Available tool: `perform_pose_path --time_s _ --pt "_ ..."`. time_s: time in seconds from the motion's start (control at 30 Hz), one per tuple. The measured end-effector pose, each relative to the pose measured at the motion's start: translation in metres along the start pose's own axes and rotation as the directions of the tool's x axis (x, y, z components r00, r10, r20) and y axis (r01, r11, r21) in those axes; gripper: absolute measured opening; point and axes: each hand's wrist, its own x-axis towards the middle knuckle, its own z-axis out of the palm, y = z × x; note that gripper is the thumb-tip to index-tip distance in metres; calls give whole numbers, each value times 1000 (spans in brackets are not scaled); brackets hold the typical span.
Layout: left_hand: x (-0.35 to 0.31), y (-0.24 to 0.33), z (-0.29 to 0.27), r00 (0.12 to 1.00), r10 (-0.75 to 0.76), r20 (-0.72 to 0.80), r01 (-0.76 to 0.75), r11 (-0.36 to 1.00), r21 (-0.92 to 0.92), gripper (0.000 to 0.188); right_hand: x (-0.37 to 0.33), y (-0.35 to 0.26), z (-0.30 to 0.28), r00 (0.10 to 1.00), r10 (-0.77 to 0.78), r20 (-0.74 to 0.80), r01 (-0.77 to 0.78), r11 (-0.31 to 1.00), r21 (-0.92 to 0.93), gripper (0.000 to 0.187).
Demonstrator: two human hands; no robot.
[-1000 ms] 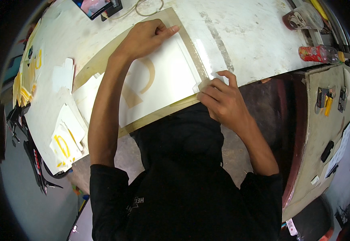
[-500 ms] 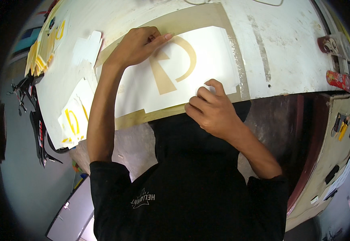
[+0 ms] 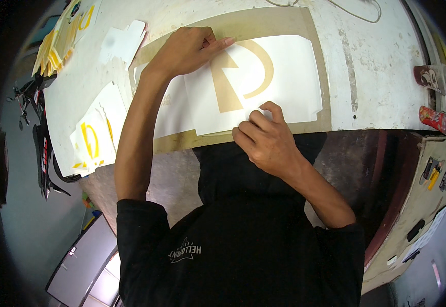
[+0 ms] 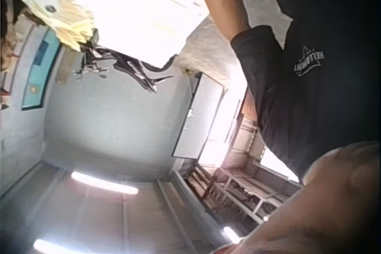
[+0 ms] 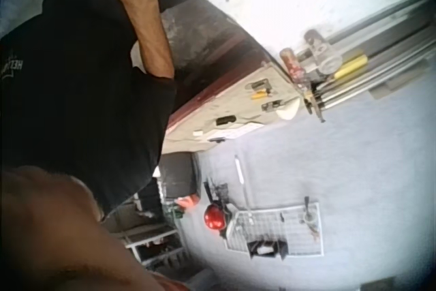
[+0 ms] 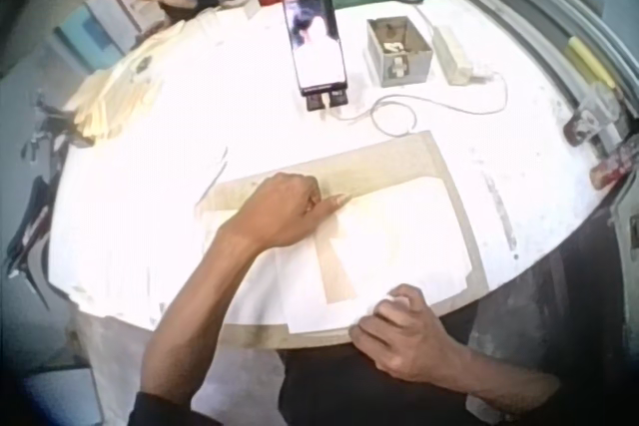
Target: The person repeatedly peels yellow and gold logo stickers from white backing sheets on a workbench. They handle the sheets one at a time, peel the logo, and place the peeled sheets aside. A smartphone playing a video is visible on the table.
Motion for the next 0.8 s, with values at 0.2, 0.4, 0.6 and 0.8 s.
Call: perform_pose_path --time_s 0.2,0.4,0.6,0.8 --pt "-3 1 2 1000 -6 -11 6 999 46 67 -3 -2 4 1000 2 -31 -2 1000 -17 17" --pt "-2 3 1 1000 26 -14 -26 999 38 65 -3 -2 2 999 -1 -42 -1 1000 -30 19" --pt "-5 0 3 997 37 -68 -35 999 21 63 -5 0 1 999 -8 -42 8 1000 -17 20" --pt "0 14 2 998 -67 -7 67 997 -47 57 -31 19 -33 998 65 11 -63 993 -97 18"
